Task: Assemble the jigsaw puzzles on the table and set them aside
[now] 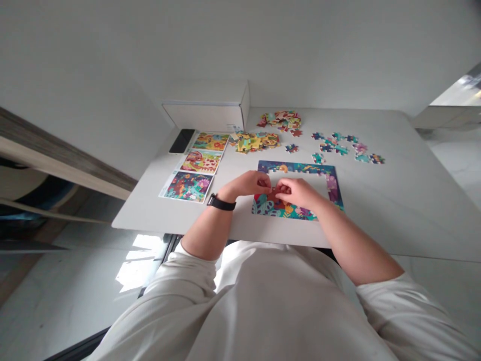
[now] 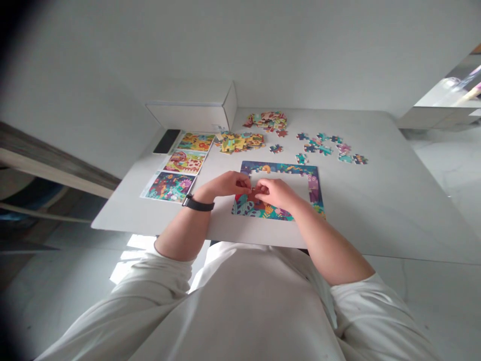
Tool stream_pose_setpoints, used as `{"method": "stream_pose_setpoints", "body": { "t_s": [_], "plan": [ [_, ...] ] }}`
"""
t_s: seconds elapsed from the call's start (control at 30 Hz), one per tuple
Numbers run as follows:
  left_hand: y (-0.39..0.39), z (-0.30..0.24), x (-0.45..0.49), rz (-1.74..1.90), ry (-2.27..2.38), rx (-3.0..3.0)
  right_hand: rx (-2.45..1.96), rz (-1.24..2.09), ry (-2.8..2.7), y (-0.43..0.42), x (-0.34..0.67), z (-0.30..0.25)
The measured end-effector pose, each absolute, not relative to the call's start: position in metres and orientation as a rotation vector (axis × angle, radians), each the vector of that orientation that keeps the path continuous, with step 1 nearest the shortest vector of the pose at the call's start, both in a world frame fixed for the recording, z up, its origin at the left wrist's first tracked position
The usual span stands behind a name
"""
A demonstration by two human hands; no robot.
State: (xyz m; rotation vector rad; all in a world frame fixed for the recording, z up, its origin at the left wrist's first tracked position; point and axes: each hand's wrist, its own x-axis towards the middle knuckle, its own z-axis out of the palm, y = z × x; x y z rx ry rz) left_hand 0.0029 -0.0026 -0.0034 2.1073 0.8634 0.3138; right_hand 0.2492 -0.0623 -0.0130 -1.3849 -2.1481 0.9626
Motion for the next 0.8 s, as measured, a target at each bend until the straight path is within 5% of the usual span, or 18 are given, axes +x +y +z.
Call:
{"method": "stream_pose_setpoints", "body": {
  "t_s": [0.8],
  "plan": [
    [-0.0065, -0.0127, 0.013, 0.205, 1.095, 2.304, -1.578, 0.647, -2.44, -0.0607, 0.2465, -0.0107]
  ]
}}
